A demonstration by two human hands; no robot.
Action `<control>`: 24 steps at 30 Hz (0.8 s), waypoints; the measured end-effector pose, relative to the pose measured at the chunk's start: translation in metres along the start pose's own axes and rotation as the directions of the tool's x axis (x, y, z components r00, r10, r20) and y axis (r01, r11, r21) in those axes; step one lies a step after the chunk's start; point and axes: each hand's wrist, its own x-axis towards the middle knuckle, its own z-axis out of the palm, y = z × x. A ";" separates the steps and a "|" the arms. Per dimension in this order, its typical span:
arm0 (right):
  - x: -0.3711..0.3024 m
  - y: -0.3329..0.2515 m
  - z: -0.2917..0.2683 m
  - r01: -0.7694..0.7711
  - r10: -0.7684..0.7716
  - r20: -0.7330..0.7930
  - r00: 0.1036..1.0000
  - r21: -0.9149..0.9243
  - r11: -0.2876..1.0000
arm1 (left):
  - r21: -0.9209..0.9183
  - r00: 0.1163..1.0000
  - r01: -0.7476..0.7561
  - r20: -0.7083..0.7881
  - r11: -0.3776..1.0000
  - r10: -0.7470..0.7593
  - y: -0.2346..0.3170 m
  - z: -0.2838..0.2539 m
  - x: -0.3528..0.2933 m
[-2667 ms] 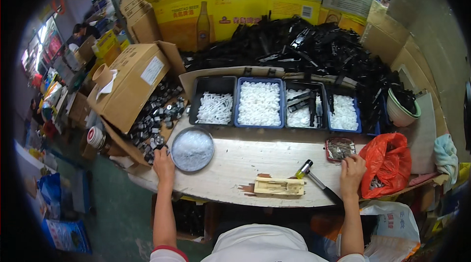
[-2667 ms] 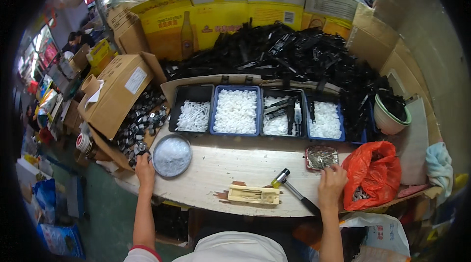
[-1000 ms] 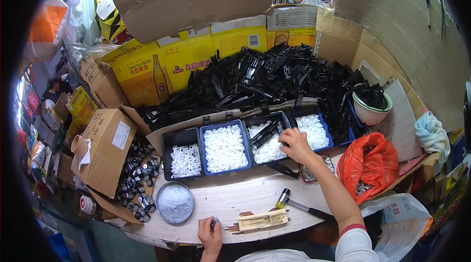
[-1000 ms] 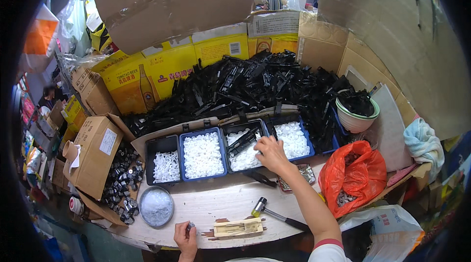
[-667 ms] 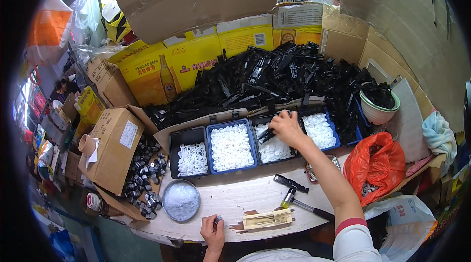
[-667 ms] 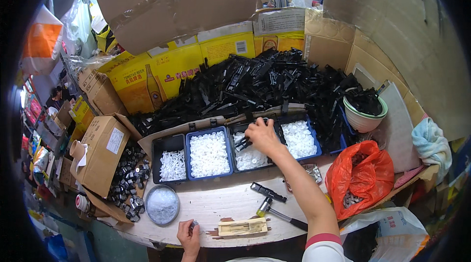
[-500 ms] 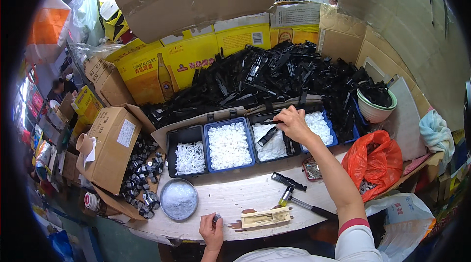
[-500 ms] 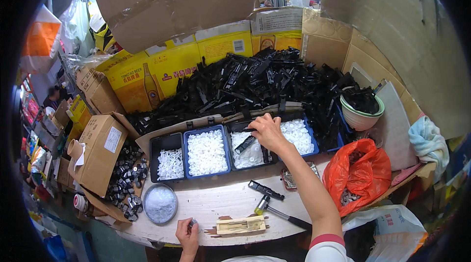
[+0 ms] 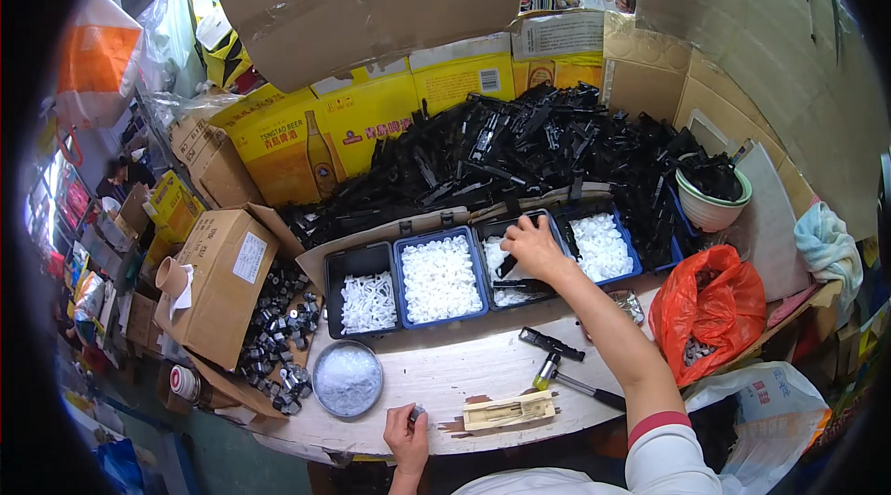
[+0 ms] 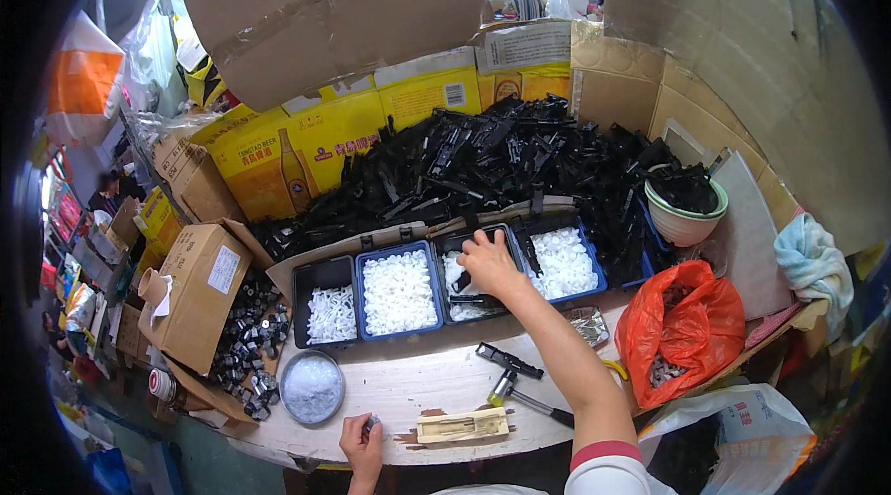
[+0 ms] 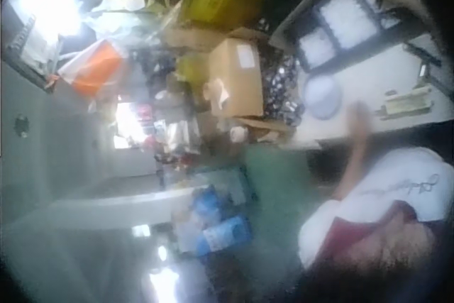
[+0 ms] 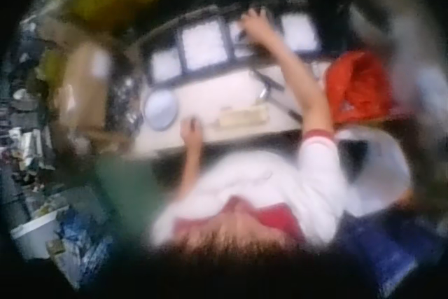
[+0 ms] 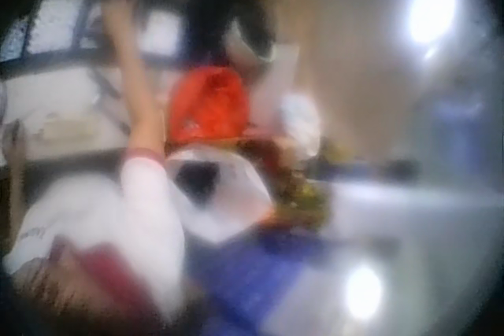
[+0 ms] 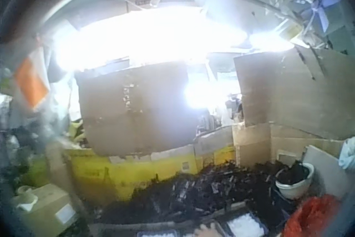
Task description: The person assembles small metal lock components at a cluttered workbench. They pick up metal cylinders and black plastic lock bodies, insert the cylinders into the bodies, and use a hammer to tap them into place. The person repeatedly handles parts from trays and boxes, assembling them one by one.
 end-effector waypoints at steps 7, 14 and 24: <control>-0.013 0.009 -0.035 -0.168 0.240 -0.251 0.938 0.276 0.946 | -0.021 1.000 0.006 -0.007 1.000 -0.006 -0.004 0.001 -0.001; -0.016 0.059 -0.034 -0.235 0.717 -0.187 0.671 0.863 0.446 | -0.022 1.000 -0.005 0.003 1.000 0.005 0.001 0.003 0.002; -0.026 0.063 -0.001 -0.706 0.768 0.099 0.633 0.481 0.520 | -0.005 1.000 -0.009 0.013 1.000 0.009 -0.004 0.002 0.000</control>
